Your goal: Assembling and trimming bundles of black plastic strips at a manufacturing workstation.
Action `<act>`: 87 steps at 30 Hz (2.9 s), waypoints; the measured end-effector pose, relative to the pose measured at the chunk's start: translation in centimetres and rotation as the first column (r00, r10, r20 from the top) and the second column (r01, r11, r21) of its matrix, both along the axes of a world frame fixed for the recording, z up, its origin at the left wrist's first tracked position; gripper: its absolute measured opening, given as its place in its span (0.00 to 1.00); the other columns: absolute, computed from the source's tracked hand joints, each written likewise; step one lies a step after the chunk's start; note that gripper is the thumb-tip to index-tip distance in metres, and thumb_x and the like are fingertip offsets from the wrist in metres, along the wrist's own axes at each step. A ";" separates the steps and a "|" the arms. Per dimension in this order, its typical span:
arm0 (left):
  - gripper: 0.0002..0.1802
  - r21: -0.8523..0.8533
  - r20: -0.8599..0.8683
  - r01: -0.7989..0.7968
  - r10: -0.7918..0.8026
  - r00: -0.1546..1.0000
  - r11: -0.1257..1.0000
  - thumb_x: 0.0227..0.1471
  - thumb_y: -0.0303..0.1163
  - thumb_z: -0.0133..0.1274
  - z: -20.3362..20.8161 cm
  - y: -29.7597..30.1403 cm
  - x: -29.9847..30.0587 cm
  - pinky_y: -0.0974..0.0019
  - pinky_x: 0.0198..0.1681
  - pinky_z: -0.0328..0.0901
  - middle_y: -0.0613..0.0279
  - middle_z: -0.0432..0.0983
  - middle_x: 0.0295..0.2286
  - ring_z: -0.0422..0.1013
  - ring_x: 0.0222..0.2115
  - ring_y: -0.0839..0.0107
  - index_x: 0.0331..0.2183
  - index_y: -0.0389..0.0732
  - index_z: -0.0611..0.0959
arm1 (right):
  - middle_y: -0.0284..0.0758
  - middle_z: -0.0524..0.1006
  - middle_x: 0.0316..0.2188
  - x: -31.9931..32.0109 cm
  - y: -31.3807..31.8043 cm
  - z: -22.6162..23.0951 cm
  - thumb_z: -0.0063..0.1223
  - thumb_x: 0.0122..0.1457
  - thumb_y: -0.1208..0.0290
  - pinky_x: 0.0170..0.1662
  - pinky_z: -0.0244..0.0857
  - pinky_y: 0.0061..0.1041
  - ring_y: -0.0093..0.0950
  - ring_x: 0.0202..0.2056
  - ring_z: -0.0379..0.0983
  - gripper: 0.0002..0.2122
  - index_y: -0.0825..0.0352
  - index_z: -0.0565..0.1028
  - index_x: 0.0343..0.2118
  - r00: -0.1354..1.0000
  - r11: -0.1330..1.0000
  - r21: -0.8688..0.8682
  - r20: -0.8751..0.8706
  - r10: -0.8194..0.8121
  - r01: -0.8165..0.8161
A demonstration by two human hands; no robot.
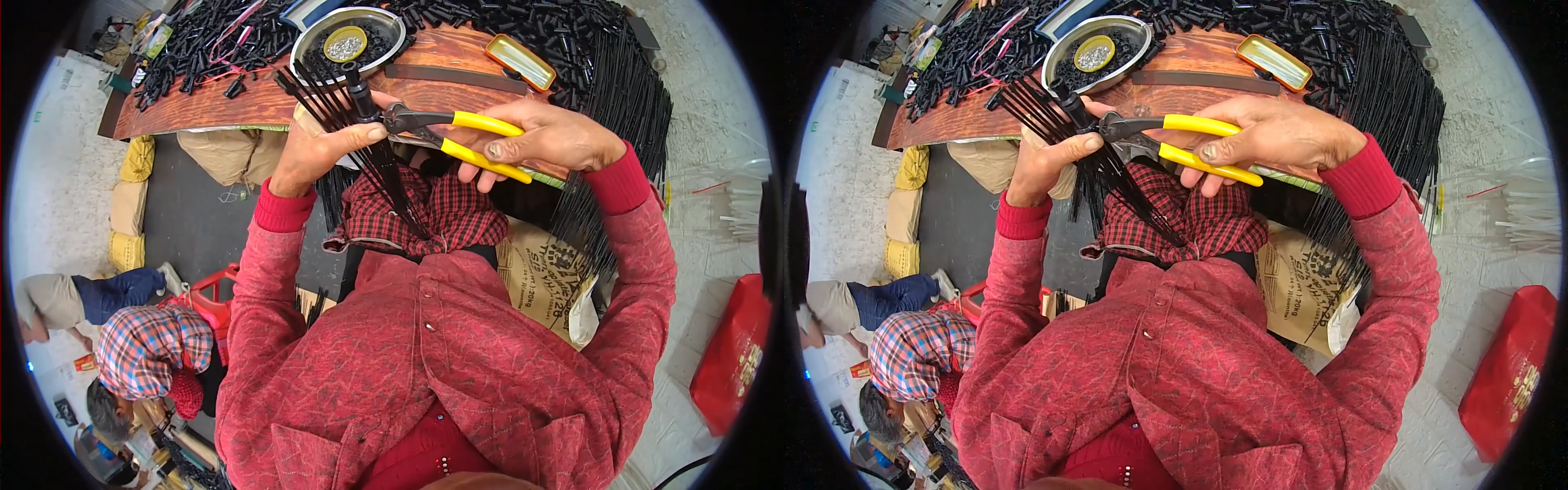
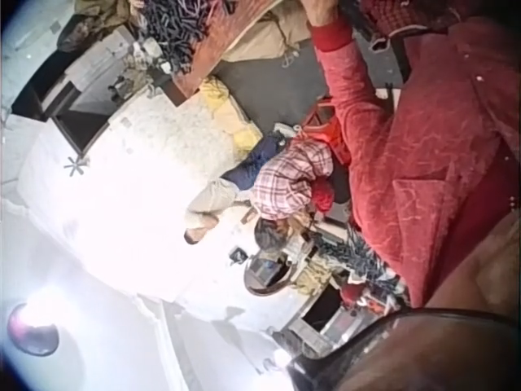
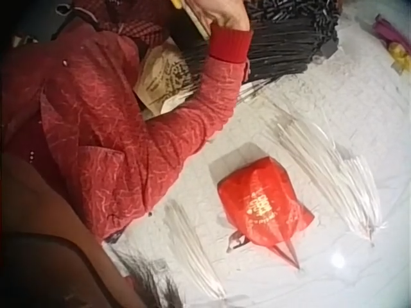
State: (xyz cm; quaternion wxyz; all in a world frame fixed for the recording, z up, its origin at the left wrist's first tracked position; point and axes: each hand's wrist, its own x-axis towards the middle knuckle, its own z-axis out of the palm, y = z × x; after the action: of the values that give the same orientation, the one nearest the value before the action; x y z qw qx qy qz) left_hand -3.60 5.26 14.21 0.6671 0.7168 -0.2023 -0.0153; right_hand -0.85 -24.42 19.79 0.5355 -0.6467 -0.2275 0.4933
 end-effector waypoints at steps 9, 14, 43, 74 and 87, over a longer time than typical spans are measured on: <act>0.22 0.067 -0.087 0.007 -0.001 0.996 0.998 0.43 0.31 0.63 0.3 0.6 0.0 0.65 0.49 0.66 0.60 0.79 0.37 0.74 0.39 0.71 0.42 0.33 0.81 | 0.34 0.76 0.31 0.1 0.5 1.1 0.51 0.64 0.60 0.29 0.67 0.16 0.17 0.26 0.72 0.23 0.69 0.66 0.58 0.996 0.998 -0.056 -0.081 -0.021 0.017; 0.24 0.030 -0.112 0.017 -0.013 0.994 0.999 0.42 0.32 0.65 -0.2 1.0 0.4 0.64 0.50 0.66 0.59 0.79 0.39 0.74 0.40 0.70 0.43 0.34 0.81 | 0.27 0.71 0.22 -0.9 1.2 0.5 0.46 0.67 0.56 0.20 0.59 0.13 0.12 0.19 0.65 0.20 0.70 0.70 0.50 0.998 0.999 -0.042 0.059 -0.025 0.028; 0.27 -0.027 -0.134 0.052 -0.055 0.989 0.998 0.43 0.23 0.65 -0.7 2.5 0.5 0.72 0.42 0.69 0.63 0.80 0.35 0.74 0.35 0.76 0.49 0.36 0.80 | 0.27 0.70 0.19 -3.8 4.3 -7.4 0.48 0.66 0.55 0.20 0.57 0.12 0.13 0.15 0.61 0.19 0.71 0.73 0.40 0.923 0.883 0.274 -0.061 -0.380 0.382; 0.23 0.047 -0.081 -0.104 0.108 0.991 0.993 0.43 0.24 0.65 -0.8 1.9 0.2 0.73 0.40 0.70 0.65 0.81 0.33 0.75 0.33 0.78 0.45 0.36 0.83 | 0.34 0.79 0.34 -2.9 6.8 -5.7 0.52 0.63 0.63 0.29 0.63 0.13 0.14 0.26 0.69 0.18 0.72 0.73 0.49 0.878 0.799 0.402 -0.029 -0.477 0.447; 0.21 0.082 -0.064 -0.133 0.138 0.988 0.988 0.41 0.27 0.67 -0.3 1.7 -0.5 0.73 0.38 0.69 0.68 0.79 0.30 0.73 0.31 0.79 0.41 0.36 0.84 | 0.37 0.80 0.35 -2.4 2.7 -3.0 0.49 0.63 0.72 0.43 0.69 0.29 0.31 0.39 0.77 0.12 0.70 0.72 0.48 0.761 0.993 -0.074 0.648 -0.021 0.091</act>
State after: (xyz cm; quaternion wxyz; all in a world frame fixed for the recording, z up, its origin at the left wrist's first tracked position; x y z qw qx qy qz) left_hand -4.08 7.01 13.86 0.6449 0.7533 -0.1289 -0.0029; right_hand -3.28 -21.69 16.75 0.4054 -0.8098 -0.3531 0.2350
